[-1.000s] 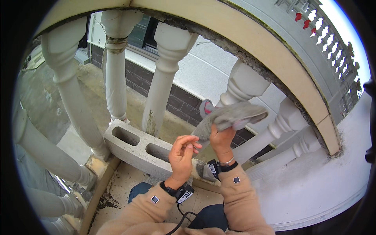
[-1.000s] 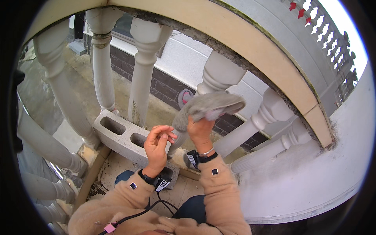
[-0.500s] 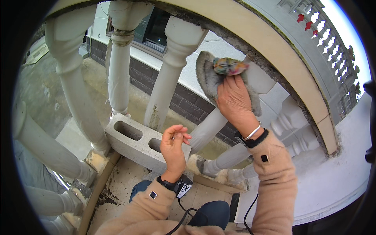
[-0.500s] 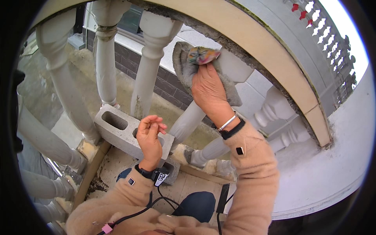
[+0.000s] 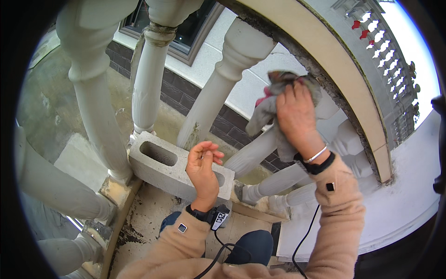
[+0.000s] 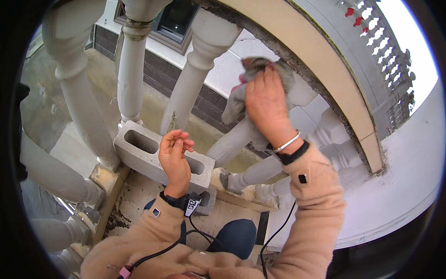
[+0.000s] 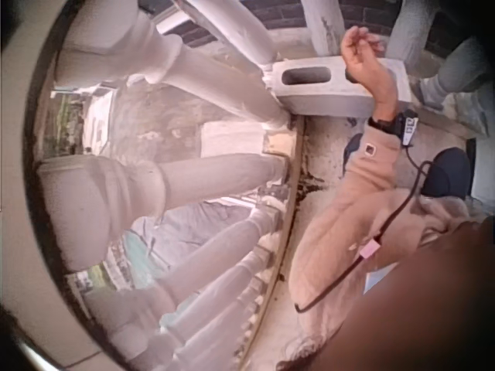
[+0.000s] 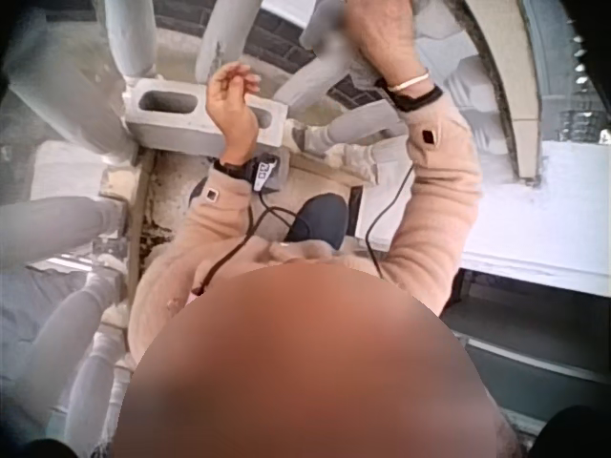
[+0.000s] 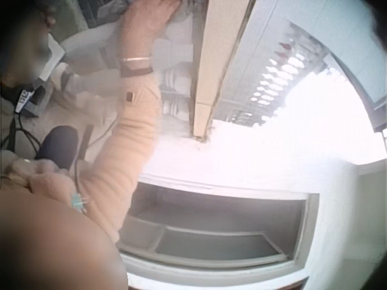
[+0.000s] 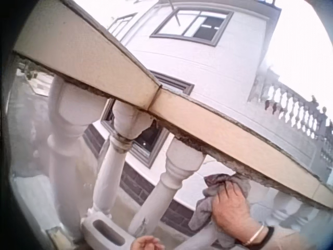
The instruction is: The person squats on a balcony and wipes the white balusters and the base of the railing with a cloth. They move along the railing, cleaning each baluster individually and the floor area around the base.
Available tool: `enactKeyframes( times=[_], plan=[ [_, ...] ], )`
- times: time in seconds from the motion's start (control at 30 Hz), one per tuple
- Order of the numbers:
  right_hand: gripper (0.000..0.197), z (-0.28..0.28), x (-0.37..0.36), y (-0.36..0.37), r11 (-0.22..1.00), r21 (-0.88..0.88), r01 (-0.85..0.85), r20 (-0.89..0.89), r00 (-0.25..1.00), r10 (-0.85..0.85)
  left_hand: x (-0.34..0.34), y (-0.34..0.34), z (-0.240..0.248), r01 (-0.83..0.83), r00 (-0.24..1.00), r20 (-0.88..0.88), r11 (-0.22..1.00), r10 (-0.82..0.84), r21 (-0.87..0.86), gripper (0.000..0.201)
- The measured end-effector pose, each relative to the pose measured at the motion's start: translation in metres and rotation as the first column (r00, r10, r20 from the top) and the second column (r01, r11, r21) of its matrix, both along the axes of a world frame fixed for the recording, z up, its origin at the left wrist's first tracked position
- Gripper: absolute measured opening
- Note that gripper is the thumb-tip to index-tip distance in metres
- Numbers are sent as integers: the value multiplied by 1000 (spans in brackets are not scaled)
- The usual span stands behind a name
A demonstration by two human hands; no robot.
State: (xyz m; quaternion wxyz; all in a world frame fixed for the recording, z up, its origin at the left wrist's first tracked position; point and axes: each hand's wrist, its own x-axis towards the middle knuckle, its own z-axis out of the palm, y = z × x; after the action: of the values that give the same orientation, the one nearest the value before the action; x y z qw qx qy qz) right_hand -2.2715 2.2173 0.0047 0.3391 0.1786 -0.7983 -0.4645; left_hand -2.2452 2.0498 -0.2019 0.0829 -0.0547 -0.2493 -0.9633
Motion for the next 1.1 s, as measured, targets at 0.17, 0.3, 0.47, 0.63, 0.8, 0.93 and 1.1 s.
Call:
enactKeyframes(
  times=[0.17,0.3,0.47,0.63,0.8,0.93,1.1],
  plan=[
    [20,3,-37,9,902,150,404,201,881,-428,-5,5,-5,76,997,9,997,-76,0,20],
    [19,-19,-43,1,922,59,384,426,825,-371,-5,-1,-4,69,998,-2,997,-69,22,21],
    [19,16,0,-13,950,18,312,459,841,-285,-13,-1,-3,104,995,-12,994,-104,-26,22],
    [23,47,-8,-10,936,165,310,158,929,-335,-14,14,-8,156,988,-6,987,-156,-39,23],
    [20,22,-61,-4,902,51,429,258,867,-427,-6,15,-9,174,984,-37,984,-176,-40,22],
    [15,-16,-20,12,938,24,347,433,842,-323,-7,10,-5,153,988,-29,988,-153,-29,22],
    [24,-78,63,54,964,-257,74,214,977,-18,-8,10,-7,172,984,-29,984,-174,-49,22]
  ],
)
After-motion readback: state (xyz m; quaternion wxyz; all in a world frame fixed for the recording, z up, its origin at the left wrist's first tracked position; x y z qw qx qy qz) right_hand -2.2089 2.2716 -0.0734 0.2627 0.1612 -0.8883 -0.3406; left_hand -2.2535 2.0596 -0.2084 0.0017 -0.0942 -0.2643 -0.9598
